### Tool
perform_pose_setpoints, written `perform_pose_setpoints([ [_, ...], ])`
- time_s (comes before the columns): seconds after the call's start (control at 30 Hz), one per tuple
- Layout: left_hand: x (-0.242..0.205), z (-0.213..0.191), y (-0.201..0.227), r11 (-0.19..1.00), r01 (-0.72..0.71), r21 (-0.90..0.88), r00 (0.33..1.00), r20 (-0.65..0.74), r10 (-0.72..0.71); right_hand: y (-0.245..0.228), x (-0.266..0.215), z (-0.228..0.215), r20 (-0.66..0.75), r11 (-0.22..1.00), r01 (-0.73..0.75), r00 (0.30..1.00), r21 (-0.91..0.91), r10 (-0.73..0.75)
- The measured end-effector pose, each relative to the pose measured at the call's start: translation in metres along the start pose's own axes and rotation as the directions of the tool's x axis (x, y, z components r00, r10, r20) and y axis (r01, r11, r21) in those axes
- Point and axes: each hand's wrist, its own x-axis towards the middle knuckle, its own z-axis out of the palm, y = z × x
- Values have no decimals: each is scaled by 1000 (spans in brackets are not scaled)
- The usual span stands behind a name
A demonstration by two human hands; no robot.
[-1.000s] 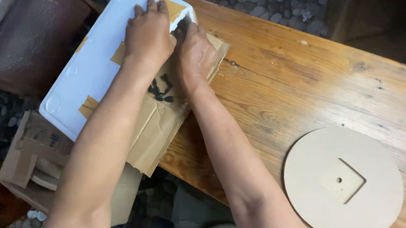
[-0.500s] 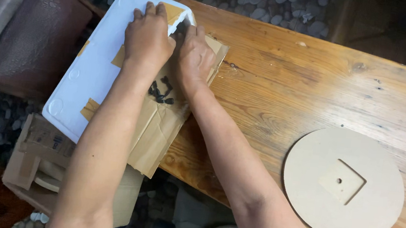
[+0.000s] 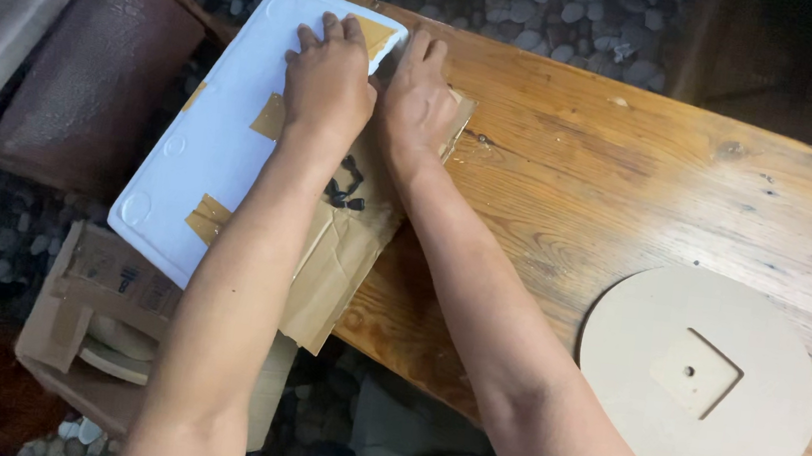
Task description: The person places a circular wooden board on a table, retrieves a black plastic component from a box, and positions it on the board. They then insert a small metal ring into a hole on the board and use pliers to press and secure the ring in place.
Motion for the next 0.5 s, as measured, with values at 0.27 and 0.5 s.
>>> perform_pose_setpoints([
  [0.27, 2, 5, -1, 999, 1, 38, 999, -39, 1, -3, 4, -2, 43, 990, 78, 996, -119, -73],
  [0.5, 1, 7, 0, 1000, 13, -1, 1000, -17, -13, -14, -2, -19, 153, 999, 14, 988, -36, -9],
])
